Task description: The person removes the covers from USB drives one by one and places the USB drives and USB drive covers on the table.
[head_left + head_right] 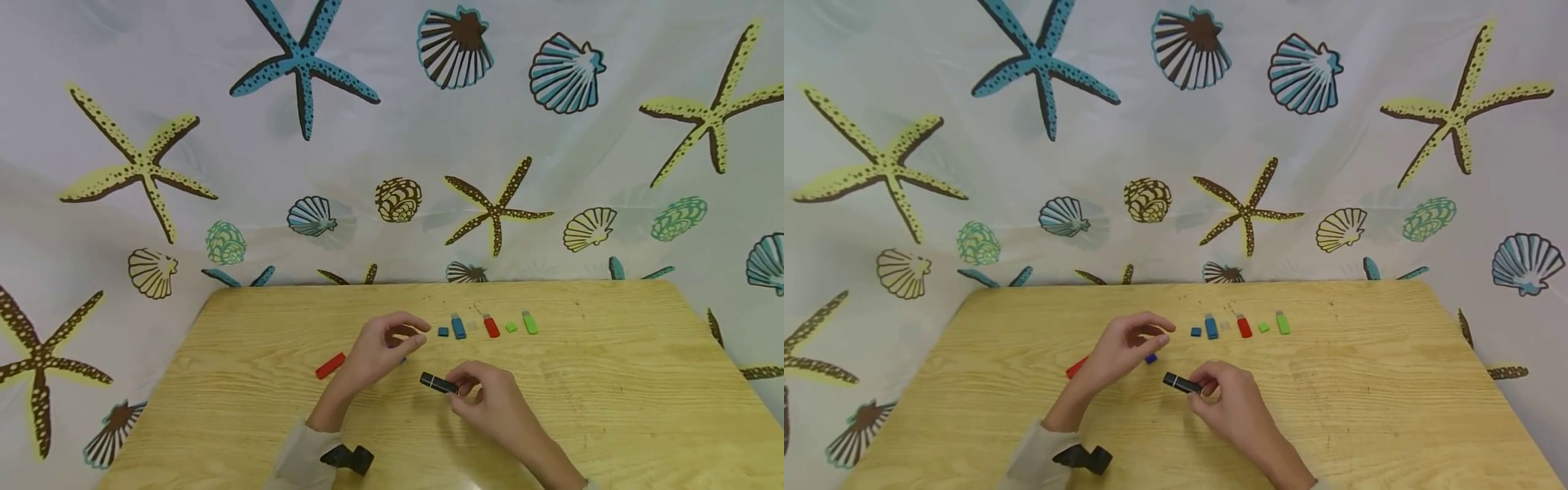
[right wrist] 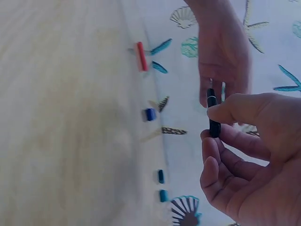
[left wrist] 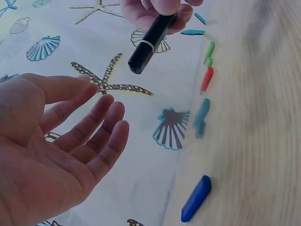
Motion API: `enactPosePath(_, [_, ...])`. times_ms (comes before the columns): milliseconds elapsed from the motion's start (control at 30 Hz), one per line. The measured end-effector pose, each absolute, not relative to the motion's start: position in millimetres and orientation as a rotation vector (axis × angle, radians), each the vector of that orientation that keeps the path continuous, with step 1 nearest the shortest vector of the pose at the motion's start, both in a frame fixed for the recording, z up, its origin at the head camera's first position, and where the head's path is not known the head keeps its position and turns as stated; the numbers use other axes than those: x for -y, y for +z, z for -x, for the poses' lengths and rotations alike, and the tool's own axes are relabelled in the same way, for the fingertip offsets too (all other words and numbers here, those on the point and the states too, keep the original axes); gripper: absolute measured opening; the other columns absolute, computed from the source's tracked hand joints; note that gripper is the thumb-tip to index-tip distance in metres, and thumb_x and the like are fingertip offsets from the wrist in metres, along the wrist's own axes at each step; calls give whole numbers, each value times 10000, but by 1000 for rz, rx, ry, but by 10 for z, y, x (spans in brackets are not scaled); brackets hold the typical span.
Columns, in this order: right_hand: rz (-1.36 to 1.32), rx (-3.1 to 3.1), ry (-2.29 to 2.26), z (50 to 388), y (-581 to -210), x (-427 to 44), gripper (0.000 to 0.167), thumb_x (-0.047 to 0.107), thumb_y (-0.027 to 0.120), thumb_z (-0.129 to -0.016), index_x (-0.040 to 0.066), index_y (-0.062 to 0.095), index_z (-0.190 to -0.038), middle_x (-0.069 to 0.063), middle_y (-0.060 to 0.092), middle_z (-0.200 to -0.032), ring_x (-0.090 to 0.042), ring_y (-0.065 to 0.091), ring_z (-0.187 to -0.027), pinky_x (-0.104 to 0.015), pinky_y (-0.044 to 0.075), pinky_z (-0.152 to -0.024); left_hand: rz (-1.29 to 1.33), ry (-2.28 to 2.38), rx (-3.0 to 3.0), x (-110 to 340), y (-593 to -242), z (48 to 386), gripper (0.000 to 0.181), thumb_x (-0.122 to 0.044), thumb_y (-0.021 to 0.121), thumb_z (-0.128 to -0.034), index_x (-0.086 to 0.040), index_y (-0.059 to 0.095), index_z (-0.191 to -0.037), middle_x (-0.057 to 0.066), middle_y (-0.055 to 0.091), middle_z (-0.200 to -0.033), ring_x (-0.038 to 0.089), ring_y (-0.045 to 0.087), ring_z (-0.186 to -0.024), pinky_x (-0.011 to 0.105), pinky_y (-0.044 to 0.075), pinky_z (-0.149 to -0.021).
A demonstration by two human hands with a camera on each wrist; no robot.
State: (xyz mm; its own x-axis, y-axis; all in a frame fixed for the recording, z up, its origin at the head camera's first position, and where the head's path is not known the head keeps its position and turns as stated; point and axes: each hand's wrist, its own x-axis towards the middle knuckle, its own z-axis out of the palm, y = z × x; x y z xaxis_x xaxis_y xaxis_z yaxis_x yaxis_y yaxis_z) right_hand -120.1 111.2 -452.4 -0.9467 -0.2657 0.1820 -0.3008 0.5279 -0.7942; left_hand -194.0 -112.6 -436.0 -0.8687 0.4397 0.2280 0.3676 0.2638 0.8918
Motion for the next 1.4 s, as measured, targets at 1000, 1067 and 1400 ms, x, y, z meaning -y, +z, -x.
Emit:
enactPosePath(1000, [-687, 2371, 1307, 1117, -3837, -1580, 263, 43, 848, -844, 190, 771, -1048, 140, 694, -938, -58, 658, -813, -297, 607, -711, -982, 1929, -2205, 803, -3845, 1537, 206, 3, 763, -906, -22, 751, -1110, 108, 725, -1080, 225, 735, -956, 368, 619, -864])
enactPosePath(1067, [-711, 2341, 1322, 1114, -3825, -1581, 271, 37, 841, -850, 191, 769, -1060, 129, 699, -962, -67, 657, -818, -293, 609, -713, -993, 1974, -2181, 802, -3846, 1520, 201, 25, 757, -903, -7, 755, -1102, 115, 726, -1078, 240, 734, -954, 377, 620, -862])
enactPosePath(1400, [-835, 2215, 1444, 1120, -3803, -1544, 331, -34, 813, -852, 147, 748, -1121, 23, 711, -1071, -116, 688, -859, -269, 621, -714, -987, 2109, -2173, 794, -3878, 1408, 199, 55, 756, -894, -9, 766, -1082, 133, 721, -1095, 258, 722, -971, 430, 623, -844])
